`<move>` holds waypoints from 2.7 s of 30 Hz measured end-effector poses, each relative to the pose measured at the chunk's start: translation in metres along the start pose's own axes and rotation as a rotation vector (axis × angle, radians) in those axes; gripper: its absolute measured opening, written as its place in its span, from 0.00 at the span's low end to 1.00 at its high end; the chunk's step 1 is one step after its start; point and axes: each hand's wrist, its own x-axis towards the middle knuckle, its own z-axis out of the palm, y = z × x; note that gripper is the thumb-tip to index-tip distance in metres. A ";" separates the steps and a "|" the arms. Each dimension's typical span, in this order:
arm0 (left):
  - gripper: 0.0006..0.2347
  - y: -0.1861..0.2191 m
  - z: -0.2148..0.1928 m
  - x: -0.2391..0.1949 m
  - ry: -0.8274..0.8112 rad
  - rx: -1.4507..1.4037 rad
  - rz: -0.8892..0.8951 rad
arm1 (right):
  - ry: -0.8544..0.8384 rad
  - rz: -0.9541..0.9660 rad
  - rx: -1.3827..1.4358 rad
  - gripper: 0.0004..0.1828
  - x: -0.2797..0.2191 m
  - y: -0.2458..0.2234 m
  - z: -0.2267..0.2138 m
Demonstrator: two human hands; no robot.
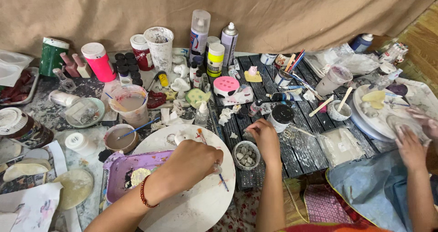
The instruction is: The person paints small white clay figurines using a fine brush and a palette of mixed paints. They repeatedly dip the brush into a water container to clean it, then apply paint to the figurines one at a time.
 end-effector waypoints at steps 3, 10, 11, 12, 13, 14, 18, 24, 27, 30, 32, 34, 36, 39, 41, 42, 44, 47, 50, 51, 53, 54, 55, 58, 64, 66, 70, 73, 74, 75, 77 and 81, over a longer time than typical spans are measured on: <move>0.07 0.006 -0.007 0.002 0.149 -0.087 0.031 | 0.066 0.011 0.055 0.04 -0.006 0.000 -0.001; 0.08 0.018 -0.016 0.003 0.400 -0.368 0.112 | 0.272 0.277 0.433 0.03 -0.020 -0.015 -0.019; 0.08 0.019 -0.016 0.003 0.433 -0.423 0.143 | 0.296 0.235 0.534 0.04 -0.023 -0.020 -0.023; 0.08 0.020 -0.016 0.003 0.465 -0.474 0.174 | 0.320 0.190 0.636 0.05 -0.027 -0.026 -0.027; 0.08 0.020 -0.017 0.002 0.480 -0.480 0.199 | 0.344 0.144 0.738 0.06 -0.032 -0.032 -0.030; 0.08 0.020 -0.017 0.002 0.493 -0.486 0.224 | 0.356 0.124 0.762 0.06 -0.038 -0.037 -0.034; 0.08 0.018 -0.017 0.001 0.539 -0.473 0.304 | 0.384 0.011 0.884 0.09 -0.065 -0.052 -0.050; 0.09 0.020 -0.016 -0.003 0.554 -0.413 0.320 | 0.389 -0.220 0.993 0.06 -0.086 -0.065 -0.058; 0.09 0.021 -0.014 -0.005 0.567 -0.414 0.315 | 0.421 -0.272 0.911 0.05 -0.094 -0.076 -0.061; 0.10 0.021 -0.012 -0.004 0.564 -0.453 0.315 | 0.435 -0.268 0.837 0.05 -0.097 -0.085 -0.065; 0.10 0.021 -0.011 -0.003 0.578 -0.457 0.296 | 0.432 -0.262 0.826 0.06 -0.097 -0.090 -0.066; 0.10 0.021 -0.011 -0.002 0.584 -0.461 0.289 | 0.425 -0.263 0.851 0.07 -0.098 -0.094 -0.066; 0.10 0.021 -0.011 -0.003 0.581 -0.464 0.296 | 0.396 -0.250 0.912 0.10 -0.099 -0.095 -0.065; 0.10 0.021 -0.012 -0.004 0.557 -0.467 0.309 | 0.368 -0.234 0.968 0.11 -0.101 -0.095 -0.064; 0.10 0.021 -0.013 -0.004 0.559 -0.471 0.317 | 0.360 -0.233 0.991 0.10 -0.103 -0.094 -0.063; 0.10 0.021 -0.012 -0.004 0.559 -0.473 0.322 | 0.360 -0.236 1.000 0.09 -0.104 -0.094 -0.062; 0.10 0.021 -0.012 -0.004 0.556 -0.466 0.321 | 0.354 -0.234 0.991 0.08 -0.105 -0.092 -0.061; 0.11 0.020 -0.012 -0.004 0.552 -0.450 0.326 | 0.331 -0.221 0.964 0.05 -0.104 -0.092 -0.059; 0.11 0.020 -0.011 -0.004 0.538 -0.433 0.315 | 0.313 -0.212 0.984 0.04 -0.106 -0.095 -0.059; 0.11 0.020 -0.010 -0.003 0.531 -0.428 0.308 | 0.318 -0.211 0.984 0.06 -0.106 -0.096 -0.059; 0.11 0.020 -0.009 -0.003 0.517 -0.415 0.295 | 0.334 -0.203 1.002 0.09 -0.105 -0.097 -0.059; 0.11 0.019 -0.008 -0.003 0.509 -0.408 0.289 | 0.344 -0.196 1.020 0.11 -0.104 -0.098 -0.060; 0.11 0.020 -0.008 -0.003 0.512 -0.411 0.283 | 0.354 -0.189 1.038 0.13 -0.103 -0.099 -0.060; 0.12 0.020 -0.008 -0.002 0.521 -0.412 0.279 | 0.360 -0.204 1.021 0.16 -0.101 -0.099 -0.062; 0.12 0.022 -0.012 -0.002 0.496 -0.392 0.267 | 0.357 -0.132 1.015 0.15 -0.105 -0.100 -0.060; 0.12 0.024 -0.014 -0.002 0.499 -0.392 0.262 | 0.360 -0.127 0.994 0.14 -0.105 -0.101 -0.059; 0.11 0.022 -0.022 -0.008 0.520 -0.362 0.212 | 0.292 -0.132 0.945 0.12 -0.099 -0.106 -0.063; 0.11 0.019 -0.029 -0.013 0.563 -0.335 0.184 | 0.013 -0.120 0.766 0.10 -0.082 -0.110 -0.070; 0.12 0.018 -0.031 -0.014 0.563 -0.331 0.160 | -0.070 -0.118 0.672 0.09 -0.078 -0.113 -0.071; 0.12 0.018 -0.032 -0.015 0.564 -0.327 0.136 | -0.153 -0.117 0.577 0.08 -0.075 -0.116 -0.071; 0.11 0.018 -0.034 -0.013 0.555 -0.315 0.070 | -0.315 -0.140 0.401 0.07 -0.066 -0.123 -0.068; 0.10 0.014 -0.039 -0.011 0.530 -0.348 -0.125 | -0.551 -0.197 0.245 0.08 -0.056 -0.134 -0.056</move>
